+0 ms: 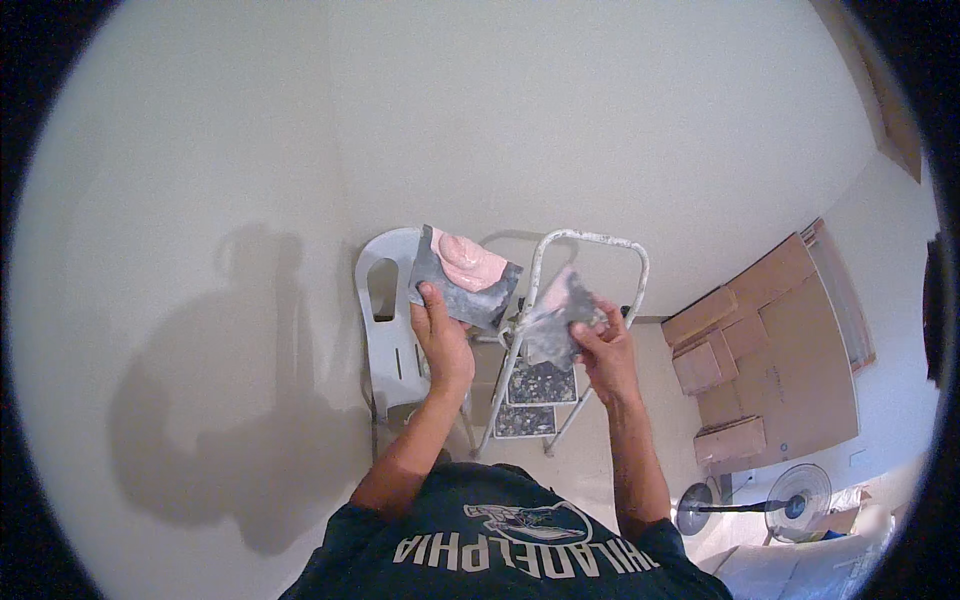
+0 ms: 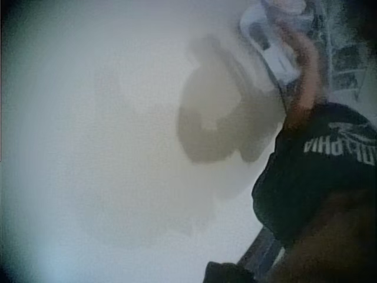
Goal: The person scoops pink wall compound from a container onto a trowel and applies it to the wall near the ceiling. The person repeatedly spreads and smooths the compound along the upper wall and ceiling junction using a trowel.
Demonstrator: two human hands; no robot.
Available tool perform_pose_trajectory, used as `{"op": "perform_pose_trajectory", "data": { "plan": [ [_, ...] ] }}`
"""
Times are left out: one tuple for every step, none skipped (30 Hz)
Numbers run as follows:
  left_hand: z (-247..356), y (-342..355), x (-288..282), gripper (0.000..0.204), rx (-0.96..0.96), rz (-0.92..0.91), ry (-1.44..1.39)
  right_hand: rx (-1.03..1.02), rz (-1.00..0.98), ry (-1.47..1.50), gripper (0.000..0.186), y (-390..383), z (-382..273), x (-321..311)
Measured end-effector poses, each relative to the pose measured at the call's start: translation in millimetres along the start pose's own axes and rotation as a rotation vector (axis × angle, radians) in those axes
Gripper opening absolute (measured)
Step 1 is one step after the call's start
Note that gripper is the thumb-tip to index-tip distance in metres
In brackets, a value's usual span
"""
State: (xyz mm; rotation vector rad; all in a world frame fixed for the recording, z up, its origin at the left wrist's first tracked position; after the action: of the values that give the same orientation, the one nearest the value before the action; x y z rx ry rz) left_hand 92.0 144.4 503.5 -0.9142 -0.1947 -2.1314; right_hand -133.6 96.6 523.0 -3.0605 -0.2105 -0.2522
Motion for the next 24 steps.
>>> {"op": "perform_pose_trajectory", "data": {
  "plan": [
    [-1.3, -2.6, -0.9, 0.061, -0.006, -0.034, 0.003, 0.003, -0.007, 0.012, 0.061, -4.0, -0.3, 16.8],
    [-5.5, -8.1, -2.7, 0.060, -0.020, -0.069, 0.002, -0.012, -0.006, -0.084, 0.062, -3.0, 2.0, 23.0],
    [-8.9, -12.3, -4.3, 0.059, -0.035, -0.106, 0.001, -0.026, -0.005, -0.180, 0.063, -0.3, 3.6, 27.3],
    [-11.9, -14.2, -6.3, 0.057, 0.038, -0.196, 0.091, -0.039, -0.003, -0.280, 0.064, 1.0, 4.6, 28.8],
    [-12.8, -15.1, -7.5, 0.056, 0.111, -0.286, 0.180, -0.054, -0.006, -0.262, 0.067, 2.0, 5.1, 28.7],
    [-14.6, -19.0, -7.0, 0.054, 0.124, -0.372, 0.210, -0.067, 0.007, -0.254, 0.067, 1.5, 2.6, 28.4],
    [-12.5, -21.5, -7.0, 0.053, 0.145, -0.456, 0.237, -0.080, 0.015, -0.242, 0.067, 0.6, -0.1, 29.9],
    [-8.6, -26.3, -6.9, 0.053, 0.176, -0.491, 0.316, -0.093, 0.024, -0.230, 0.068, 0.2, -2.4, 31.0],
    [-6.0, -30.7, -7.6, 0.052, 0.207, -0.525, 0.396, -0.117, -0.004, -0.153, 0.067, 0.5, -4.0, 32.2],
    [-2.0, -31.0, -2.5, 0.051, 0.355, -0.569, 0.445, -0.134, 0.009, -0.155, 0.067, 2.5, -7.3, 32.8],
    [2.2, -33.3, 1.0, 0.050, 0.505, -0.601, 0.487, -0.151, 0.022, -0.158, 0.066, 4.1, -10.7, 32.7],
    [1.2, -33.9, 1.4, 0.050, 0.456, -0.621, 0.490, -0.167, 0.034, -0.160, 0.065, 6.7, -13.1, 32.0],
    [-0.3, -36.1, 0.2, 0.050, 0.402, -0.640, 0.494, -0.175, 0.049, -0.149, 0.065, 9.3, -13.3, 29.5],
    [-1.6, -37.6, -0.3, 0.050, 0.349, -0.659, 0.498, -0.182, 0.065, -0.146, 0.064, 9.9, -14.4, 29.2],
    [-1.0, -38.9, 0.7, 0.051, 0.374, -0.665, 0.514, -0.189, 0.081, -0.142, 0.064, 9.4, -17.3, 29.7],
    [-0.2, -40.5, 0.9, 0.052, 0.399, -0.672, 0.531, -0.198, 0.099, -0.138, 0.064, 8.7, -18.1, 29.8],
    [-0.3, -41.7, 0.7, 0.052, 0.424, -0.681, 0.547, -0.187, 0.128, -0.101, 0.064, 9.6, -17.6, 28.2],
    [-5.3, -42.2, -4.0, 0.053, 0.317, -0.702, 0.682, -0.177, 0.158, -0.065, 0.064, 10.8, -17.4, 25.4],
    [-11.4, -41.6, -13.3, 0.053, 0.211, -0.713, 0.818, -0.166, 0.180, -0.028, 0.064, 13.3, -16.6, 24.4],
    [-20.0, -37.8, -21.0, 0.053, 0.134, -0.630, 0.825, -0.212, 0.179, 0.006, 0.064, 14.2, -18.4, 23.7],
    [-28.6, -35.2, -27.0, 0.053, 0.056, -0.546, 0.824, -0.259, 0.178, 0.040, 0.064, 13.7, -22.4, 23.6],
    [-39.6, -28.8, -31.3, 0.052, 0.020, -0.369, 0.696, -0.308, 0.171, 0.078, 0.064, 13.7, -30.3, 26.1],
    [-41.5, -24.4, -34.2, 0.050, -0.013, -0.194, 0.568, -0.359, 0.166, 0.018, 0.055, 2.4, -41.5, 34.7],
    [-43.6, -17.0, -34.4, 0.048, -0.200, -0.122, 0.320, -0.445, 0.142, -0.067, 0.051, -2.6, -39.1, 37.0]
  ]
}}
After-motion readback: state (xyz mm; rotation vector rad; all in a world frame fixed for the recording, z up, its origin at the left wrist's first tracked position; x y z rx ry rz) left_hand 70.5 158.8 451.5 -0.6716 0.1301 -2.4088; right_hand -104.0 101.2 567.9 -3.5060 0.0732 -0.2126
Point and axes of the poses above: each hand's wrist, its own y-axis towards the middle knuckle, its own x-axis out of the palm, z = x × y, the point moved 2 cm from there along y, towards the middle knuckle, and after that the axes turned 5 degrees about z, right-handed, at the moved point
